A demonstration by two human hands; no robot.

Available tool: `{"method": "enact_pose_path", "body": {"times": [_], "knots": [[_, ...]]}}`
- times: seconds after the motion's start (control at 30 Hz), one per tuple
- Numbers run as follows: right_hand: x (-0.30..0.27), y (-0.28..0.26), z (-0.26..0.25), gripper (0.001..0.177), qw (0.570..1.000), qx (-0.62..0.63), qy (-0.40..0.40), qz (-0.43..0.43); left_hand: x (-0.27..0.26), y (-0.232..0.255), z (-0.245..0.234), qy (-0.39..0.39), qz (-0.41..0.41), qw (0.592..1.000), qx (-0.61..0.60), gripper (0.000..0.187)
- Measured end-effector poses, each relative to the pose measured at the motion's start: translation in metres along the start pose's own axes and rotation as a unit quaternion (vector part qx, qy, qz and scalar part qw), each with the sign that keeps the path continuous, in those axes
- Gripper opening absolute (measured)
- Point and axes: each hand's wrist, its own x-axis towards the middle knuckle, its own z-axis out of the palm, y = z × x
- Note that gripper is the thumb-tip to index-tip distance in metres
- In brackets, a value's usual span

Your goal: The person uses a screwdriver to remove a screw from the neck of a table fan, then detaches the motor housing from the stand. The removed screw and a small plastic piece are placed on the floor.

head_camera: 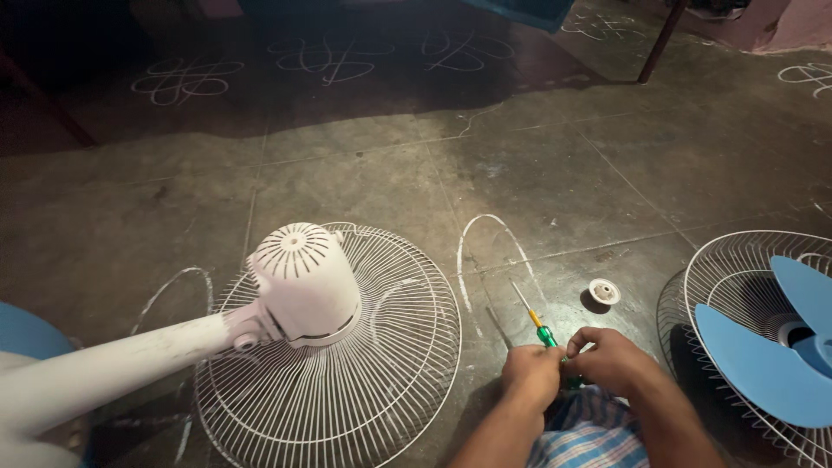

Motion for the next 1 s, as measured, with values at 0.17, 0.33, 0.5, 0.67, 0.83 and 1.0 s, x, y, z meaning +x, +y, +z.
{"method": "enact_pose_path", "body": {"times": [0.17,0.33,0.5,0.67,0.83,1.0], "knots": [[-0.015,-0.014,0.013,0.037,0.998,0.002,-0.033,-0.062,-0.023,0.001,-0.025,-0.02,0.007,0.996,-0.083,0.025],[-0.069,-0.067,0.031,0.066,0.992,0.084,-0.078,-0.051,-0.042,0.0,-0.057,-0.012,0.088,0.992,-0.086,0.028],[-0.118,-0.106,0.069,0.067,0.968,0.111,-0.165,-0.152,-0.074,-0.004,-0.109,0.073,0.254,0.955,0.135,0.029],[-0.138,-0.122,0.115,0.04,0.94,0.122,-0.227,-0.223,-0.127,-0.004,-0.186,0.074,0.268,0.941,0.192,0.028],[-0.155,-0.128,0.15,0.03,0.94,0.049,-0.284,-0.182,-0.166,0.009,-0.287,0.27,0.255,0.889,0.269,0.017],[-0.149,-0.137,0.201,0.027,0.916,0.095,-0.352,-0.168,-0.184,0.029,-0.387,0.397,0.387,0.711,0.432,0.026]]}}
